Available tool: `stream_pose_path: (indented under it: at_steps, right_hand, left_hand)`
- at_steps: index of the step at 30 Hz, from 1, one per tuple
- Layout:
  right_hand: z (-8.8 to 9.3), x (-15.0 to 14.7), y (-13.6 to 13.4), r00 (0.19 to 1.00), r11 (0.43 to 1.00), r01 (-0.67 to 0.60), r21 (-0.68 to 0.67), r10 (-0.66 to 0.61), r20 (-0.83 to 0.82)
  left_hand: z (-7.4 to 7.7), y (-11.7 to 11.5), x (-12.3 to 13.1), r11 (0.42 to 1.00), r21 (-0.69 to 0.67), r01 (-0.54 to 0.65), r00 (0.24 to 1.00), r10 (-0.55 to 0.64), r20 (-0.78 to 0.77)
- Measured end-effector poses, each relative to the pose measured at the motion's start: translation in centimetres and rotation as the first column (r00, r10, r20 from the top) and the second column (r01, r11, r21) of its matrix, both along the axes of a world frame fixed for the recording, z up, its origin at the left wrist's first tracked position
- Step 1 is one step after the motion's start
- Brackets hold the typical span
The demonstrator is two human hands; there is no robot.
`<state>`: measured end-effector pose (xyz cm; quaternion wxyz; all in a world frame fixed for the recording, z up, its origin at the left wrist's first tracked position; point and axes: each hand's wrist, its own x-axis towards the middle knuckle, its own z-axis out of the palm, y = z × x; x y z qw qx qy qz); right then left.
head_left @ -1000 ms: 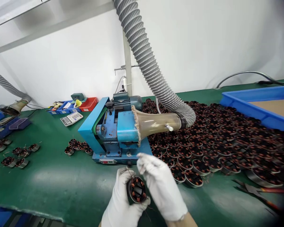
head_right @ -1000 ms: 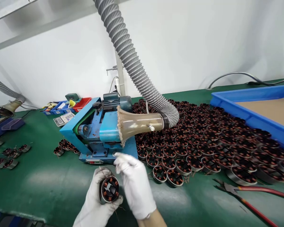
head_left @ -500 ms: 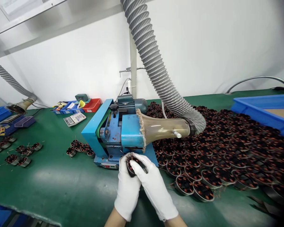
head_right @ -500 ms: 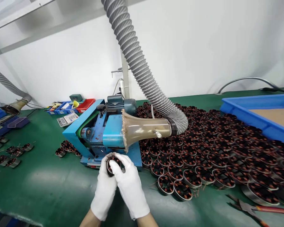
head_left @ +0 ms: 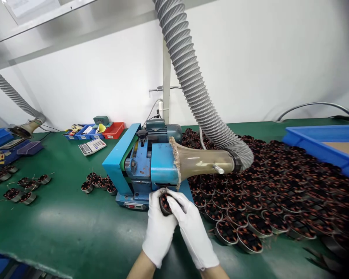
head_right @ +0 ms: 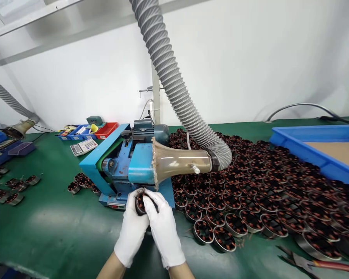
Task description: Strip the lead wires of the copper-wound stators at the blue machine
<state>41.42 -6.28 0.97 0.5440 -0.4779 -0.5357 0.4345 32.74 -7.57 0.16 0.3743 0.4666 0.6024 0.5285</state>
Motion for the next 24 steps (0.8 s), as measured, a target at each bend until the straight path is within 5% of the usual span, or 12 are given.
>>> stream_pose_path:
  at_steps: [6, 10, 13, 16, 20, 24]
  right_hand:
    - [-0.2, 1.0, -4.1, 0.991, 0.991, -0.124, -0.045, 0.122, -0.052]
    - [1.0, 1.2, -5.1, 0.915, 0.989, -0.079, -0.123, 0.023, -0.402]
    - [0.6, 1.1, -4.9, 0.813, 0.959, -0.23, -0.163, 0.097, -0.575]
    - [-0.3, 1.0, -5.0, 0.801, 0.937, -0.325, -0.132, 0.198, -0.565]
    - [-0.1, 1.5, -5.7, 0.891, 0.975, -0.217, 0.053, 0.22, -0.397]
    - [1.7, 1.2, -5.8, 0.95, 0.991, -0.066, 0.112, 0.097, -0.298]
  left_hand:
    - [-1.7, -4.0, -1.8, 0.992, 0.109, 0.058, 0.998, -0.061, 0.025]
    - [0.0, -4.9, -3.2, 0.99, 0.002, 0.14, 0.986, -0.14, 0.086]
    - [1.4, -4.9, -3.5, 0.976, -0.11, 0.187, 0.944, -0.148, 0.293]
    - [2.2, -5.4, -3.8, 0.966, -0.112, 0.233, 0.881, -0.162, 0.445]
    - [3.1, -6.3, -4.1, 0.922, -0.105, 0.371, 0.795, -0.258, 0.549]
    - [2.7, -6.6, -3.0, 0.94, -0.077, 0.331, 0.886, -0.282, 0.367]
